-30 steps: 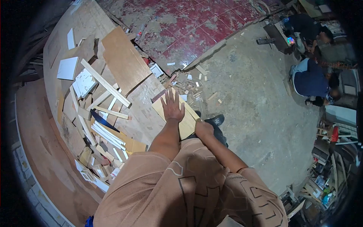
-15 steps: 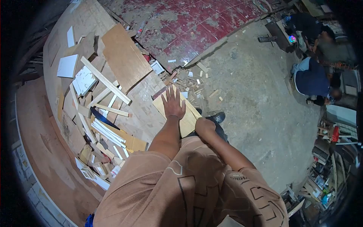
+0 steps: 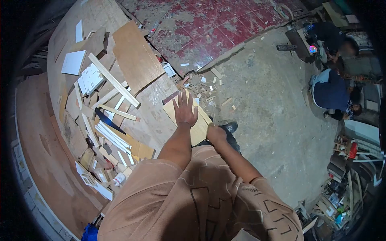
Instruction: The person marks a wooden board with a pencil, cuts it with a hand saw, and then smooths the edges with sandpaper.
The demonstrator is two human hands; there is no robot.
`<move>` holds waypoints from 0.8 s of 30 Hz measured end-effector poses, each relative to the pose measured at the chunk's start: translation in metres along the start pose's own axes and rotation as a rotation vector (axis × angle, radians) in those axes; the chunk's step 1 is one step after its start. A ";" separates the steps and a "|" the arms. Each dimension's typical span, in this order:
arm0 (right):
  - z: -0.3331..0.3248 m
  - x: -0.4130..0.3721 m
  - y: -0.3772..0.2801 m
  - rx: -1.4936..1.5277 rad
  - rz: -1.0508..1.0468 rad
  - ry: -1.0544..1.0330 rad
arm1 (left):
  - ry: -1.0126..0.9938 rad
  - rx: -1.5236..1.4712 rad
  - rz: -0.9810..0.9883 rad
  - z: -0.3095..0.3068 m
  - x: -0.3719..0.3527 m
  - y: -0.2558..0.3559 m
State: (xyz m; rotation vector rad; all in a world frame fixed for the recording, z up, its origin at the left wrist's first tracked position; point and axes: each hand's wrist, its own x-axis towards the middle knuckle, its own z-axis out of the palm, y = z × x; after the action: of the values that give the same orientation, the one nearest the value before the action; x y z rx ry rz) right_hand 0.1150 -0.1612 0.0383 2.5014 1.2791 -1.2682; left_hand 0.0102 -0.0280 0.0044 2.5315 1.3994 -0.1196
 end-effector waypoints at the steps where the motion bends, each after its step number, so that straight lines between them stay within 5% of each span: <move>1: -0.009 -0.016 0.003 0.015 0.025 -0.050 | 0.004 0.005 0.005 0.000 -0.002 0.000; 7: -0.106 -0.102 -0.014 -0.135 0.103 -0.295 | -0.014 0.027 -0.005 -0.001 -0.001 0.001; 14: -0.031 -0.020 -0.023 -0.203 0.058 -0.335 | 0.023 0.002 0.019 0.001 -0.004 0.001; 16: -0.015 -0.021 -0.019 -0.139 0.158 -0.154 | 0.028 -0.026 0.013 0.001 -0.002 0.000; 20: -0.049 -0.051 0.004 -0.164 -0.010 -0.178 | 0.014 -0.020 0.010 0.000 0.000 -0.001; 24: -0.080 -0.078 -0.010 -0.187 -0.091 0.044 | -0.014 0.026 0.010 -0.001 -0.001 0.001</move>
State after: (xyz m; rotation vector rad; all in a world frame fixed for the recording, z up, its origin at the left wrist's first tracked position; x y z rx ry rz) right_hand 0.1344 -0.1739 0.1479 2.3780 1.4632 -1.0601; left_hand 0.0103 -0.0289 0.0052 2.5534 1.3883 -0.1550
